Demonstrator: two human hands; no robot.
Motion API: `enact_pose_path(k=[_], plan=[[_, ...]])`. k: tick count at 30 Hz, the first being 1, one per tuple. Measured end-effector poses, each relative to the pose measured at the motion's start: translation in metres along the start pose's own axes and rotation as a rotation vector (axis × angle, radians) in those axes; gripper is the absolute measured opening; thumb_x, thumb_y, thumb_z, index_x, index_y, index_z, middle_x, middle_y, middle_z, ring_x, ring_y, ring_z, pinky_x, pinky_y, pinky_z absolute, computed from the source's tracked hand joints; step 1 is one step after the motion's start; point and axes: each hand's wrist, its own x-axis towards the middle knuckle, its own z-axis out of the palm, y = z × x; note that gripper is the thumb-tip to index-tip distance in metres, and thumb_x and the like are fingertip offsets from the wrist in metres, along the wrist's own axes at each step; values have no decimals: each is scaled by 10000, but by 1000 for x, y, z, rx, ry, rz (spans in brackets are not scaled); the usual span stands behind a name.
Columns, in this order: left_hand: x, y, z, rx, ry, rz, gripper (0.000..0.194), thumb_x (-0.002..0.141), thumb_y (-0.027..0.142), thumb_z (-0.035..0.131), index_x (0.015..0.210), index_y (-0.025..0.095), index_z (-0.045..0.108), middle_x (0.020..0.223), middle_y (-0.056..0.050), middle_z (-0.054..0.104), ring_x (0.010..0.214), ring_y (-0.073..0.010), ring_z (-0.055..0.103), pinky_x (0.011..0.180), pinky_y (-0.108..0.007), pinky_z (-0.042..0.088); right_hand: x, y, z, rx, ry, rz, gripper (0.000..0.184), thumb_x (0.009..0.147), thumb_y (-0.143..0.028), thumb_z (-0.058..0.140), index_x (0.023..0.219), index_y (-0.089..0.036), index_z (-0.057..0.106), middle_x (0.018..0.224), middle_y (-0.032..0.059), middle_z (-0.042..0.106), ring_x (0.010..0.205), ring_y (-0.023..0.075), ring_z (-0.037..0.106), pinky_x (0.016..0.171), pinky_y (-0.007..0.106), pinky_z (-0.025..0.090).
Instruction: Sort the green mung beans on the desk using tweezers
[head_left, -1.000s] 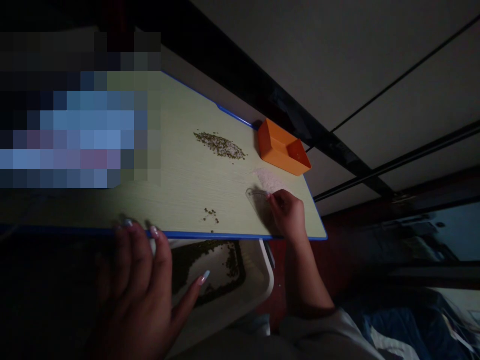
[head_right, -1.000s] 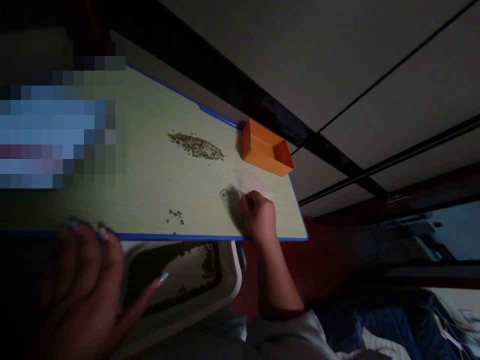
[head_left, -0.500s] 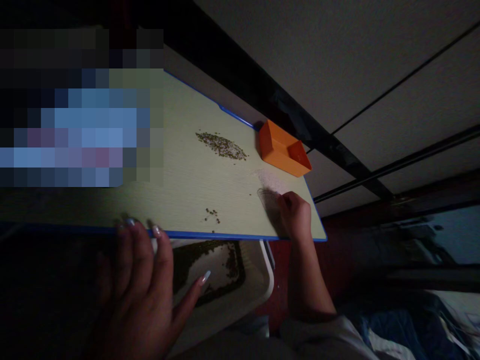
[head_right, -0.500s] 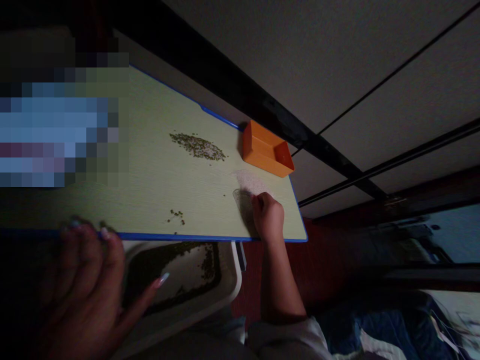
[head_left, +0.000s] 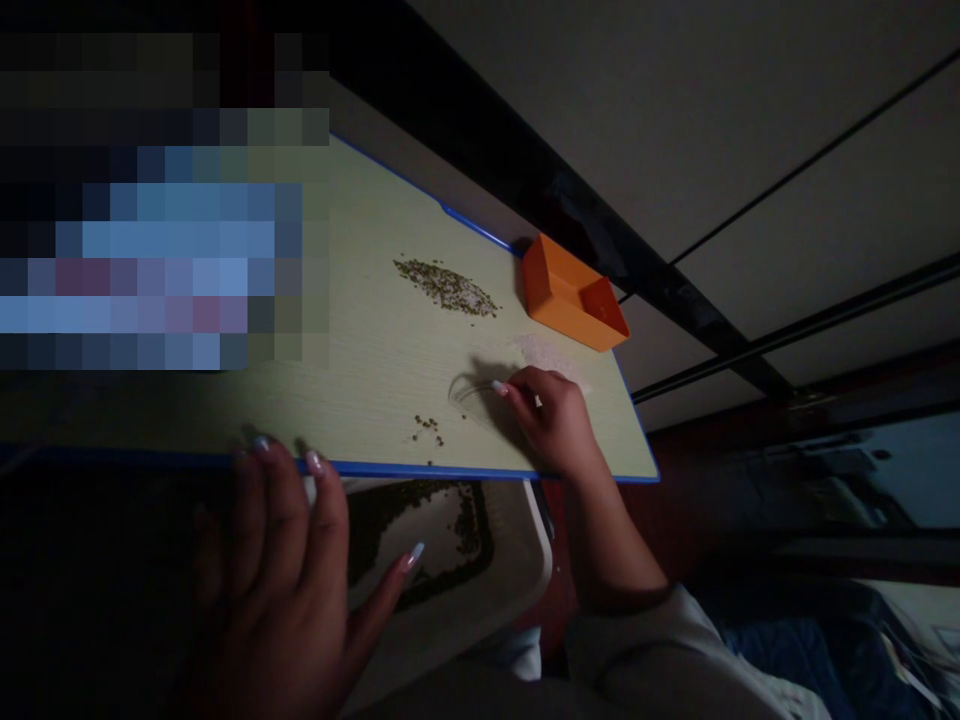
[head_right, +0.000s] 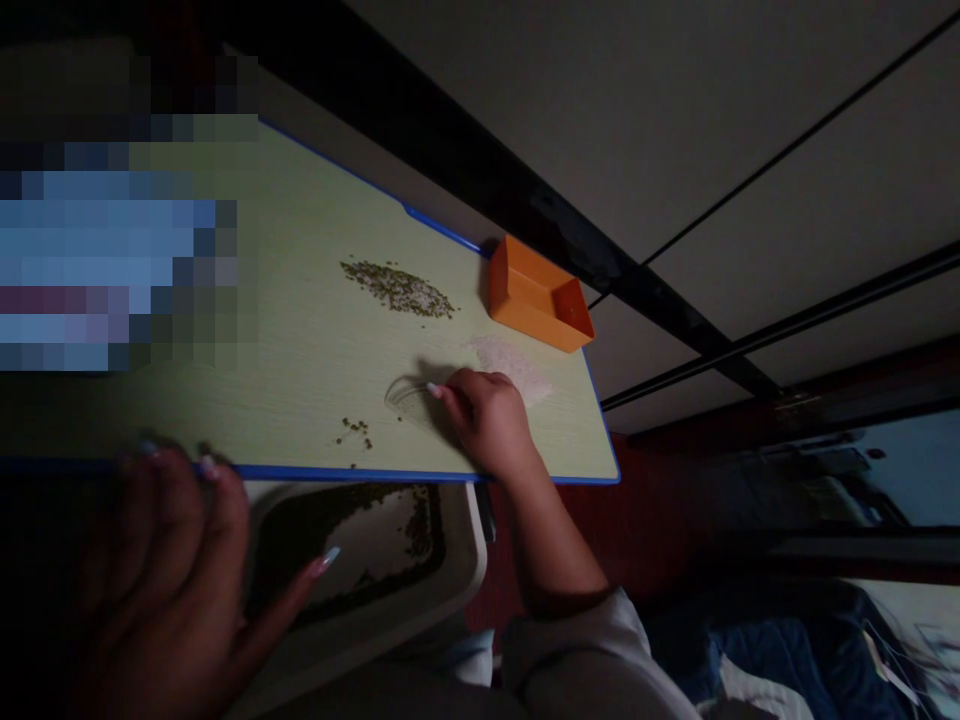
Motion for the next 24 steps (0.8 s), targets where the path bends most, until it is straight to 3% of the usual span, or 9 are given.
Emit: enact_pose_path(k=[10, 24], plan=[[0, -1, 0, 20, 10, 9, 849, 773, 536, 419, 1446, 138, 88, 1599, -113, 8, 1482, -354, 71, 1173, -640, 147, 19, -9, -2, 83, -162, -240, 214, 930, -319, 545, 798, -167, 619, 657, -4, 578, 616, 117, 488, 677, 253, 367], [1, 2, -3, 16, -9, 6, 844, 780, 524, 413, 1447, 140, 67, 1599, -95, -32, 1483, -354, 48, 1174, -644, 143, 7, 0, -9, 174, -205, -245, 187, 924, -299, 564, 798, -180, 634, 704, 13, 642, 702, 137, 550, 741, 273, 386]])
